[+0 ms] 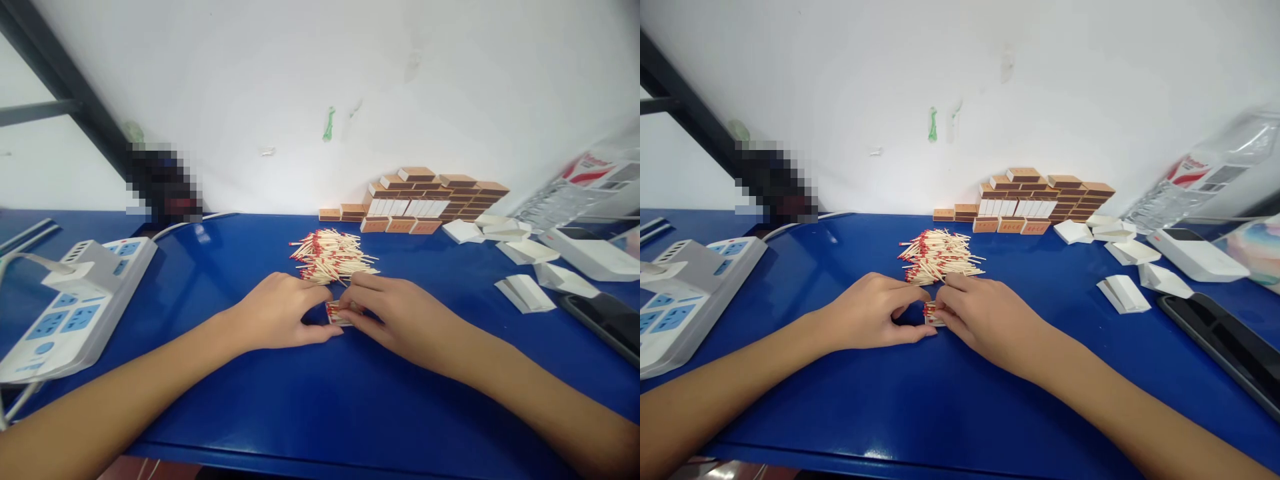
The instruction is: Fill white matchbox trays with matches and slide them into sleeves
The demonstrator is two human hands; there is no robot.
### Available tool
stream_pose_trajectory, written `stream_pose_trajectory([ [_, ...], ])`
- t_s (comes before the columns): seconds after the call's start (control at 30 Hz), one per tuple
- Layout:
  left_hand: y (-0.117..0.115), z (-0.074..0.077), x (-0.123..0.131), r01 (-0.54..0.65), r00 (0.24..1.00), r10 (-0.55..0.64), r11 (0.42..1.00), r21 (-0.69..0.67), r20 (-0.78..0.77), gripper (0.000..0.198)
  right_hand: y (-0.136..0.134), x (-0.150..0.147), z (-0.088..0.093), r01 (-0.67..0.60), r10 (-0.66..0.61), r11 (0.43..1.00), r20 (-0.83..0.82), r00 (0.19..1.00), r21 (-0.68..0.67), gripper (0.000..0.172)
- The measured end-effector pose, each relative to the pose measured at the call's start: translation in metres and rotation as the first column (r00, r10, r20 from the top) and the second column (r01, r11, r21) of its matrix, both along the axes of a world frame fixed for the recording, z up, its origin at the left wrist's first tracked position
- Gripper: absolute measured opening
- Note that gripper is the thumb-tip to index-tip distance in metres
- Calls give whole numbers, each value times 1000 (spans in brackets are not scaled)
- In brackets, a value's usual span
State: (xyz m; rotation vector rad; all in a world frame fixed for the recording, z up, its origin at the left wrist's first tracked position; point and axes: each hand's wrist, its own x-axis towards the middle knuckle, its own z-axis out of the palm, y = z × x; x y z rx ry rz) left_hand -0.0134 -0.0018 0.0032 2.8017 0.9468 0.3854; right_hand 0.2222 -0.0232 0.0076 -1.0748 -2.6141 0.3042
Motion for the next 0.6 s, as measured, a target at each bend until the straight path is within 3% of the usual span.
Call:
stream_pose_trajectory([
  [0.6,0,-2,-1,21,1000,-21,1000,8,13,38,-1,0,6,-22,24,997,17,1000,-67,20],
])
